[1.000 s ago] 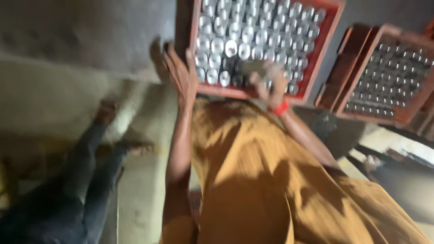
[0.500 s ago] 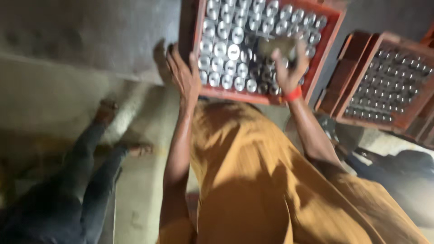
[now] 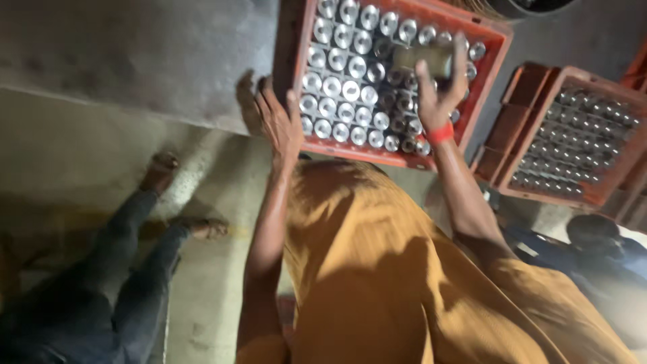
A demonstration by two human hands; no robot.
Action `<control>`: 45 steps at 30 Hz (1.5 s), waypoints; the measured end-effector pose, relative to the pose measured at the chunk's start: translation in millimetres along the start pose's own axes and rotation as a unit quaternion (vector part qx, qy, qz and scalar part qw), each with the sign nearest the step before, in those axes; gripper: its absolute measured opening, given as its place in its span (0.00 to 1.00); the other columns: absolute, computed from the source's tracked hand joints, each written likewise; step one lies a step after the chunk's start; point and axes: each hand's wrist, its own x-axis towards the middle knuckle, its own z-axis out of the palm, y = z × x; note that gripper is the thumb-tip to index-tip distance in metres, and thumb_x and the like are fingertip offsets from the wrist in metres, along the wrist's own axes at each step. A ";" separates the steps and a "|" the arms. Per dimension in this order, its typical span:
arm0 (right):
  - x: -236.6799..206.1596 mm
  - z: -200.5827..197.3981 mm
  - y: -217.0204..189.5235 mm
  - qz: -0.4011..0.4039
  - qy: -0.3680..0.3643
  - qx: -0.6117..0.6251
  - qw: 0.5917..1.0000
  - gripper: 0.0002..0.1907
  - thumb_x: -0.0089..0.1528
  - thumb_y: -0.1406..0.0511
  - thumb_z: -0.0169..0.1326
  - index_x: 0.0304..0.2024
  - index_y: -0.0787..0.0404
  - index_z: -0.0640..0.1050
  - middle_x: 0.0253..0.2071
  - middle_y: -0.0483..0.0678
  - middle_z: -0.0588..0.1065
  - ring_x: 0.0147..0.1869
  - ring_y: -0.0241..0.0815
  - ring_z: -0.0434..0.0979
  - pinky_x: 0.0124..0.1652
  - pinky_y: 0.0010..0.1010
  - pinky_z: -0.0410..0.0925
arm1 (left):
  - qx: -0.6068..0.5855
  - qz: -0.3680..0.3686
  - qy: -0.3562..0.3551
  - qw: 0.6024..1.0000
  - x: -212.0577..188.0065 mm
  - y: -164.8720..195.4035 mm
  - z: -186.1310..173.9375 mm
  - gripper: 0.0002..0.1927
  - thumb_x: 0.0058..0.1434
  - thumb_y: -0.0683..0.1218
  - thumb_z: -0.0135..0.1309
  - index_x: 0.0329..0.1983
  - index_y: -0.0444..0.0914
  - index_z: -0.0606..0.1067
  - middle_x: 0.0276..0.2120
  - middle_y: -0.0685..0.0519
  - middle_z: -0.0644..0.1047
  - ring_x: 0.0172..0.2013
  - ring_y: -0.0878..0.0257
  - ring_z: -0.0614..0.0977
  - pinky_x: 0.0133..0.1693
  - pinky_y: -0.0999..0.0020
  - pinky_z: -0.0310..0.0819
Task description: The person arranges small metal caps into a red plastic crate using both hands. They repeatedly pick up caps from a nearby container and place them into the crate slots, then move the crate to a different location and continue the process.
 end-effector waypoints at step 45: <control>100.5 86.4 -29.0 -0.063 -0.107 -0.026 0.992 0.31 0.69 0.64 0.64 0.71 0.65 0.68 0.67 0.60 0.73 0.69 0.55 0.76 0.66 0.49 0.67 | -0.019 -0.052 -0.022 0.998 10.5 12.9 -6.7 0.28 0.76 0.58 0.42 0.70 0.34 0.63 0.62 0.32 0.68 0.61 0.33 0.70 0.59 0.43 0.67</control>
